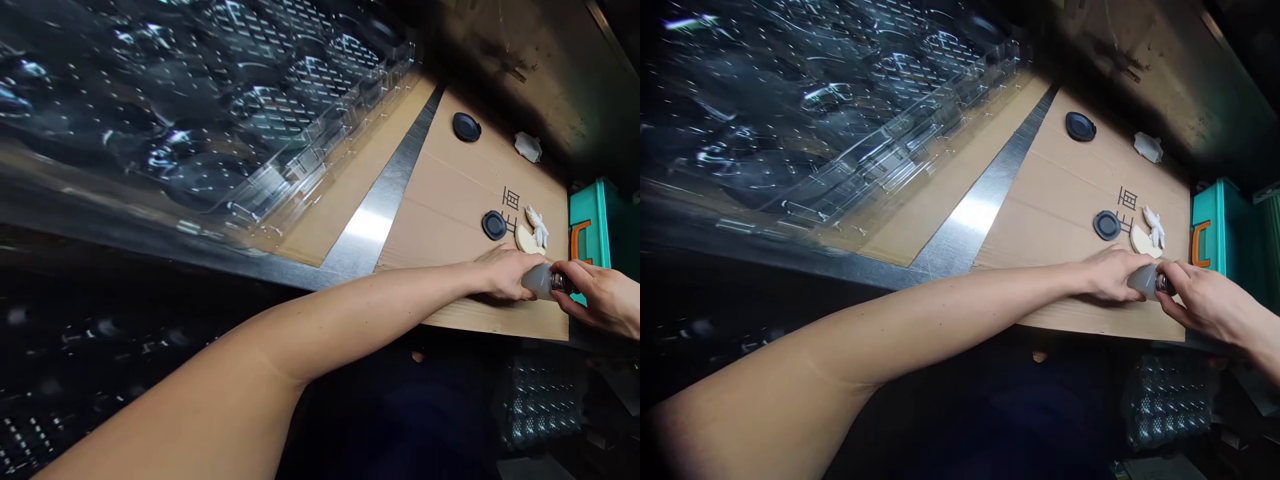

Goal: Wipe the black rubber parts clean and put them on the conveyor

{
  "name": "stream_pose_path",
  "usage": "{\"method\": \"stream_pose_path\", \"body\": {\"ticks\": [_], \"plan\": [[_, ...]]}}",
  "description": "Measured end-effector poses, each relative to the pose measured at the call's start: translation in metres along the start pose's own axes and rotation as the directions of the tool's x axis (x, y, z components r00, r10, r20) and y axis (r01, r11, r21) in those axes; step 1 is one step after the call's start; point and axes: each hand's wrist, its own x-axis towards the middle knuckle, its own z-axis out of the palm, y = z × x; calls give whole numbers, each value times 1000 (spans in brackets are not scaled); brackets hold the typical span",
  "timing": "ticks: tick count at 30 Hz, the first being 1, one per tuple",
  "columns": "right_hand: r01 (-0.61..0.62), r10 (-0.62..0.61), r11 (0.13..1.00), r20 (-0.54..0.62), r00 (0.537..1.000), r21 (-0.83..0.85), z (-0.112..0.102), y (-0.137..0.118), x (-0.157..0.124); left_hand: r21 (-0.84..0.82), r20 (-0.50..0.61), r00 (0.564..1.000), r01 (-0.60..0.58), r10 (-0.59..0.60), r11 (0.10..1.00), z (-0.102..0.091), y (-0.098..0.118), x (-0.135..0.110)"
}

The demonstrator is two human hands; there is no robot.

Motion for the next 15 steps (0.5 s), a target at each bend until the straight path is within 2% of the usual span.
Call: {"method": "stream_pose_path", "body": {"ticks": [3, 5, 11, 15], "plan": [[-7, 10, 999, 59, 998, -49, 2, 2, 1, -1, 0, 1000, -7, 7, 1000, 0, 0, 0], [-38, 42, 997, 58, 997, -66, 3, 1, 2, -6, 2, 1000, -2, 2, 1000, -1, 1, -1], [-206, 205, 977, -31, 978, -56, 16, -10, 0, 58, -15, 1000, -8, 9, 998, 2, 5, -2], [-262, 261, 965, -70, 963, -14, 20, -17, -2, 133, -23, 999, 37, -35, 990, 8, 10, -3]]}}
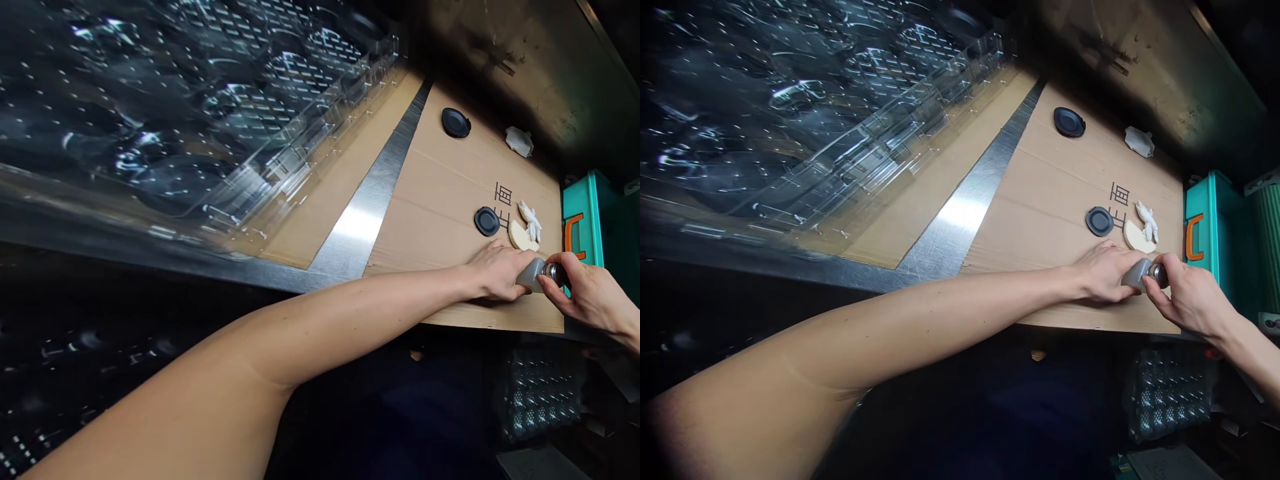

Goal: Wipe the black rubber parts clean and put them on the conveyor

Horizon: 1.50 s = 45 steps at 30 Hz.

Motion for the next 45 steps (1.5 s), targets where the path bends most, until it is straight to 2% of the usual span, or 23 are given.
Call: {"method": "stream_pose_path", "body": {"ticks": [10, 16, 24, 28, 30, 33, 35, 41, 45], "plan": [[-169, 169, 985, -9, 986, -26, 7, -10, 1, 128, -43, 995, 90, -85, 988, 9, 11, -3], [-278, 278, 960, 11, 960, -34, 6, -18, 2, 154, -91, 978, 200, -188, 968, 19, 25, -7], [-374, 374, 927, -6, 927, -29, 9, -26, 0, 125, -261, 929, 303, -263, 945, 43, 41, -11], [-404, 405, 914, -43, 913, 37, 7, -28, -7, 111, -278, 920, 316, -276, 942, 47, 45, -15], [-363, 370, 922, -35, 928, 133, 2, -22, -11, 88, -264, 921, 318, -286, 944, 47, 43, -14], [-218, 230, 920, -1, 973, 326, -9, -5, -16, 75, -261, 927, 296, -268, 952, 46, 37, -13], [-158, 156, 897, 38, 987, 413, -16, 5, -17, 84, -264, 934, 271, -241, 959, 47, 33, -11], [-164, 97, 877, 168, 981, 451, -24, 23, -6, 92, -292, 923, 287, -250, 953, 54, 28, -10], [-110, -23, 848, 245, 969, 518, -31, 31, 2, 64, -317, 918, 273, -240, 960, 55, 25, -10]]}}
